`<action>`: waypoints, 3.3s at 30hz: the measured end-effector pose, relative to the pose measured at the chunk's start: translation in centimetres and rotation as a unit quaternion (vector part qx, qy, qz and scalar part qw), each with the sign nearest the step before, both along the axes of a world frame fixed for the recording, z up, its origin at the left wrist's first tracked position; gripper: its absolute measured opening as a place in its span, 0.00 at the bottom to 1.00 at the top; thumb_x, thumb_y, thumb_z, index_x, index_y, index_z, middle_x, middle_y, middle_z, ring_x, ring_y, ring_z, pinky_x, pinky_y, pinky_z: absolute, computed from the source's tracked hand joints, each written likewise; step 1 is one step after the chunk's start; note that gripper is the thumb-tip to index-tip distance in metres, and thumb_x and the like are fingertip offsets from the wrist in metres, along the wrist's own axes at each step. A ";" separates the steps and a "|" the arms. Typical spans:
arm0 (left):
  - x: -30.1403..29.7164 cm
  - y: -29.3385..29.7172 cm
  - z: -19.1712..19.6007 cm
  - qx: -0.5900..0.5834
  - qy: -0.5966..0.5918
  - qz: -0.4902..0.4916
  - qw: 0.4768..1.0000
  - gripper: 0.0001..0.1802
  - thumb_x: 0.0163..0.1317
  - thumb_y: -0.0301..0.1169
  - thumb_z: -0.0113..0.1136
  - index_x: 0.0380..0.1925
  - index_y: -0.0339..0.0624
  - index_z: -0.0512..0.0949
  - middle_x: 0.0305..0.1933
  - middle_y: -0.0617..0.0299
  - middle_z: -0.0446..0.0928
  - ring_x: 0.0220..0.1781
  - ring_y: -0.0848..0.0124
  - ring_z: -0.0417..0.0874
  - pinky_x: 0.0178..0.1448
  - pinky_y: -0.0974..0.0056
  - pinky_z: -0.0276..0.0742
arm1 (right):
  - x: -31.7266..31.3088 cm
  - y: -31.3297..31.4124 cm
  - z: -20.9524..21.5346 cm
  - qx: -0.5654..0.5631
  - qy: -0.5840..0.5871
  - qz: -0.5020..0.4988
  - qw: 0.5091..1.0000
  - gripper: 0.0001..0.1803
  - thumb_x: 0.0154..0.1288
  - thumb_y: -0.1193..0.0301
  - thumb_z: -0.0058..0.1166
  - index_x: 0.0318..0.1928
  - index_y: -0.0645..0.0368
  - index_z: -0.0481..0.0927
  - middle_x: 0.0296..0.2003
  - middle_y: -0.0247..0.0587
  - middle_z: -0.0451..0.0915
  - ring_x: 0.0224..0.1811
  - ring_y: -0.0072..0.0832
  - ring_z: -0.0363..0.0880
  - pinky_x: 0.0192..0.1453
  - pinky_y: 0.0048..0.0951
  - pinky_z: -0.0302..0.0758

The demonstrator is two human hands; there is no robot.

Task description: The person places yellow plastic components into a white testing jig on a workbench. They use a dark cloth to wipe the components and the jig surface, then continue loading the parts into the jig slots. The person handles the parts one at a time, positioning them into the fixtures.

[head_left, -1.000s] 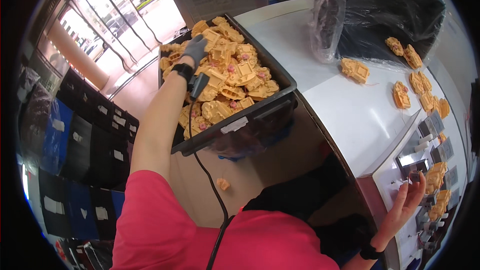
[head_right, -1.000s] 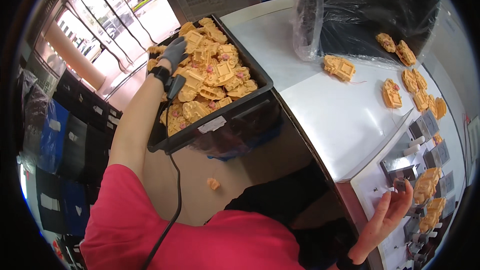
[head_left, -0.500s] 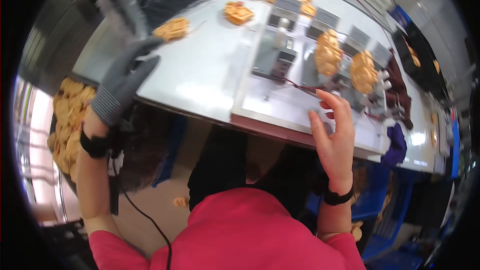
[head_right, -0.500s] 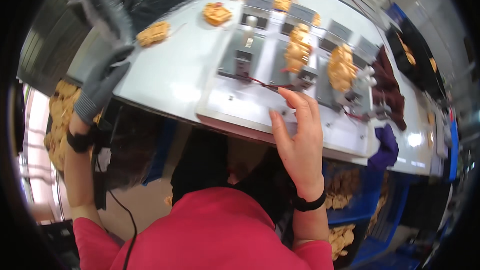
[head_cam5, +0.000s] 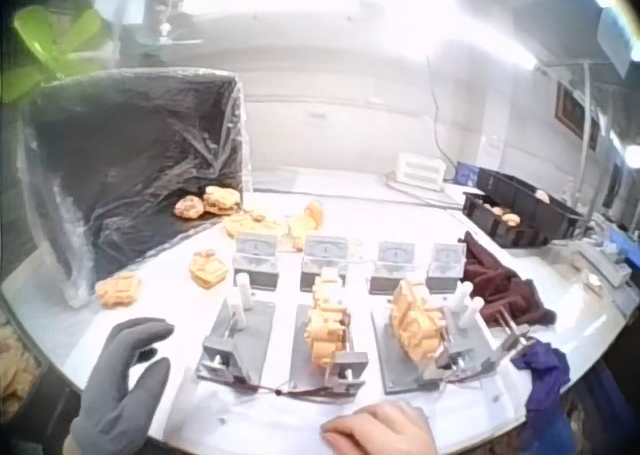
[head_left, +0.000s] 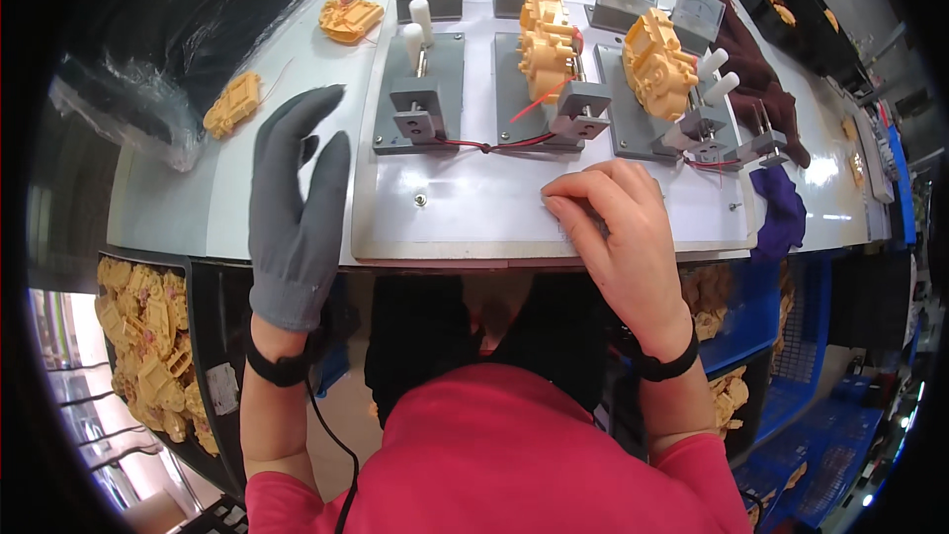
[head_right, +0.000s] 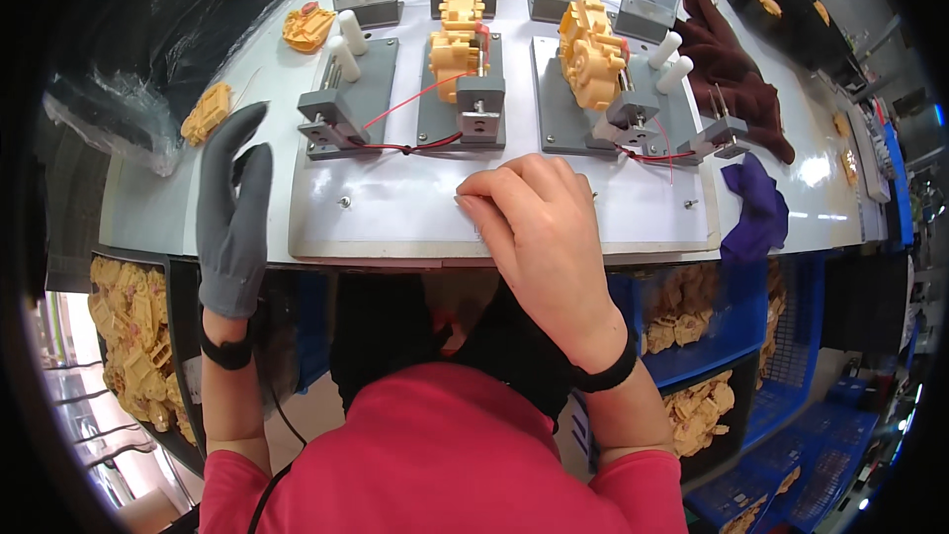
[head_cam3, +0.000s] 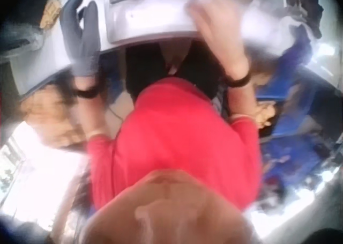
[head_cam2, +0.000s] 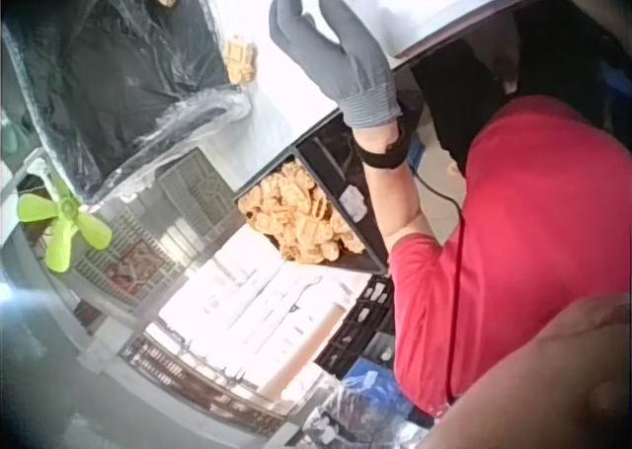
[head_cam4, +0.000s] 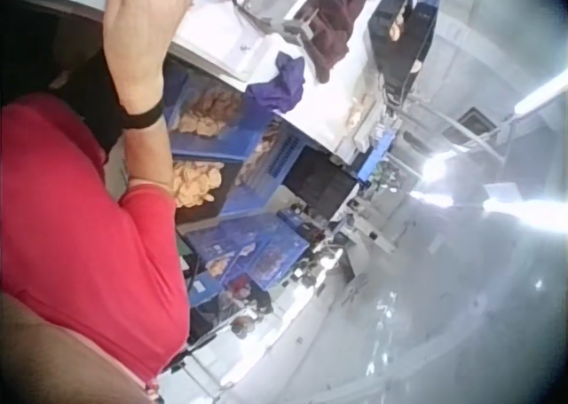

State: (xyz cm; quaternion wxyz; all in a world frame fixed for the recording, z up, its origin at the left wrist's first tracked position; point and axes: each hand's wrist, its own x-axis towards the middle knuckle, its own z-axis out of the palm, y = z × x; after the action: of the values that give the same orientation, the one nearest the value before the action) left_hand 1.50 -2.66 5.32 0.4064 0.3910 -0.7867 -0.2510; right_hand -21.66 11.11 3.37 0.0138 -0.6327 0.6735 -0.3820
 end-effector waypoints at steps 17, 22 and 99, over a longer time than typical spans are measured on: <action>-2.0 3.0 4.5 0.010 0.014 -0.048 0.999 0.19 0.67 0.24 0.57 0.58 0.37 0.76 0.59 0.56 0.77 0.60 0.68 0.76 0.64 0.62 0.70 | -0.5 -0.1 -1.4 -0.064 -0.002 -0.010 0.998 0.06 0.59 0.71 0.66 0.36 0.52 0.83 0.33 0.31 0.77 0.38 0.34 0.75 0.43 0.37 0.69; -5.0 2.0 9.6 0.031 -0.064 -0.149 0.986 0.22 0.71 0.27 0.54 0.64 0.35 0.71 0.63 0.55 0.75 0.64 0.68 0.74 0.68 0.63 0.67 | -0.3 -0.2 -1.6 -0.080 0.000 -0.013 0.997 0.06 0.58 0.70 0.66 0.36 0.51 0.83 0.33 0.31 0.77 0.38 0.33 0.76 0.43 0.37 0.69; 50.9 -16.0 0.1 0.018 -0.127 0.309 0.942 0.28 0.70 0.32 0.52 0.70 0.39 0.67 0.70 0.49 0.71 0.70 0.62 0.72 0.70 0.61 0.68 | -2.9 3.8 1.9 -0.060 -0.044 -0.082 0.994 0.18 0.63 0.76 0.64 0.54 0.60 0.80 0.42 0.41 0.82 0.45 0.34 0.79 0.51 0.34 0.74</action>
State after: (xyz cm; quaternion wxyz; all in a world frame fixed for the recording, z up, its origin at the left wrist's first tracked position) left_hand 52.44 -18.70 5.38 0.3540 0.6507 -0.6675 -0.0755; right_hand -24.59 14.87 5.27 -0.0257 -0.5575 0.6974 -0.4496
